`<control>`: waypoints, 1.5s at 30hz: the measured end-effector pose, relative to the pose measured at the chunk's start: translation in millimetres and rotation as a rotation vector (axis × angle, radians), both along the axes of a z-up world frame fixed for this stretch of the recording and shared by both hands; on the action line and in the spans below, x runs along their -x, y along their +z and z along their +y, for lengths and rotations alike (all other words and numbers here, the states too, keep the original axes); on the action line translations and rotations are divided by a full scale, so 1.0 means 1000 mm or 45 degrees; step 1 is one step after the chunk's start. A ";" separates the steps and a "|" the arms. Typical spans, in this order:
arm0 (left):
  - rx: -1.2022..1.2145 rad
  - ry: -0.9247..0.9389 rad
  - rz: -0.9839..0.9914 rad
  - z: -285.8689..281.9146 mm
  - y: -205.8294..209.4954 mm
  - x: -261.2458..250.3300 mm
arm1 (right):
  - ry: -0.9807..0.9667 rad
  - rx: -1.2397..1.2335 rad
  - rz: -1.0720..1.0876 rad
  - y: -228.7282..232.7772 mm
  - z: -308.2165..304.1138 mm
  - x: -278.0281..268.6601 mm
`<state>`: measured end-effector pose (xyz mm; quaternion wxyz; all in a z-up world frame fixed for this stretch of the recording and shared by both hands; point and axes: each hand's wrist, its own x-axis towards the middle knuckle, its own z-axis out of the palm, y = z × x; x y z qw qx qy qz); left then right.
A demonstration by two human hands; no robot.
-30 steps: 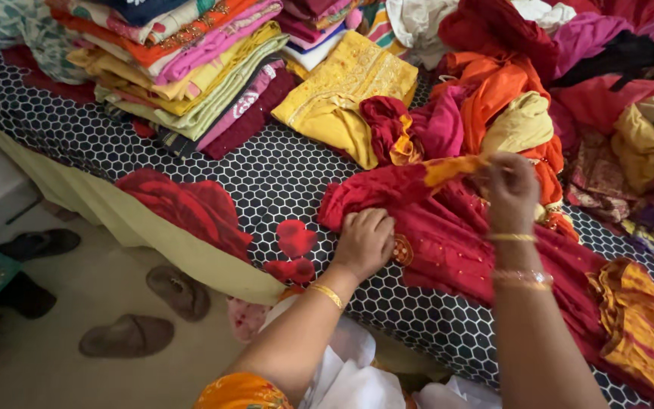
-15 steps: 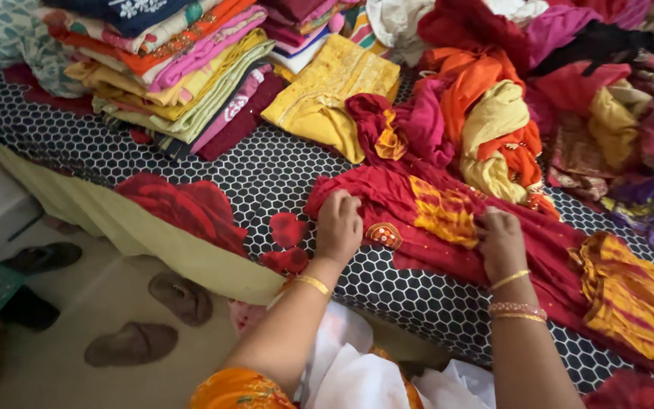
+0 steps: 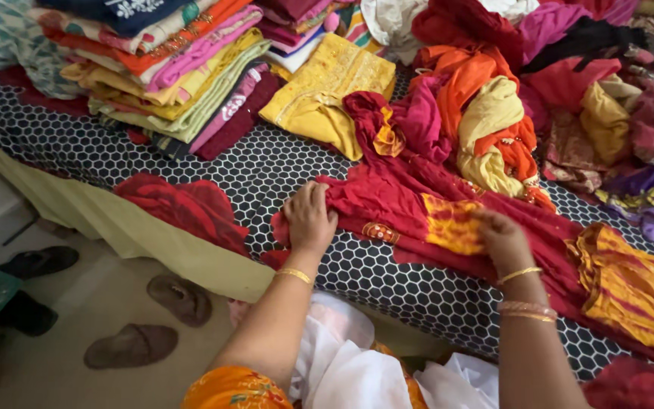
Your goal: The person folds a red and yellow patterned garment on a bed. They smooth the fabric, align edges, and fold it into a compact rectangle, placing it among other folded clothes.
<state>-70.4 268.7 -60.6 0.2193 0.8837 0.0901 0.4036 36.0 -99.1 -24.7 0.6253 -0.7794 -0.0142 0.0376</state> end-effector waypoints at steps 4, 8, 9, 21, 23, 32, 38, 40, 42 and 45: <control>-0.118 0.056 0.089 -0.003 0.009 -0.004 | 0.033 0.151 -0.176 -0.045 -0.012 -0.009; -0.174 0.012 -0.001 -0.016 0.023 -0.012 | 0.085 -0.060 -0.261 -0.051 -0.011 -0.016; -0.199 -0.014 0.019 -0.015 0.023 -0.013 | 0.062 -0.079 -0.256 -0.049 -0.011 -0.011; 0.045 0.150 -0.020 0.002 -0.016 -0.027 | 0.068 -0.128 0.010 0.008 -0.013 0.024; 0.038 0.155 -0.010 0.002 -0.017 -0.026 | 0.001 -0.041 -0.101 0.013 -0.004 0.016; 0.063 0.173 0.035 0.002 -0.017 -0.024 | 0.015 -0.105 -0.103 0.037 0.023 0.030; 0.065 0.169 0.014 -0.001 -0.019 -0.026 | 0.166 0.159 -0.640 0.023 0.011 0.058; 0.045 0.171 -0.001 0.000 -0.020 -0.026 | 0.167 0.241 -0.707 0.016 0.010 0.062; 0.048 0.185 0.007 0.001 -0.020 -0.026 | 0.093 0.261 -0.539 0.012 0.010 0.065; 0.057 0.184 0.019 -0.001 -0.019 -0.026 | 0.136 -0.029 -0.410 0.008 0.011 0.064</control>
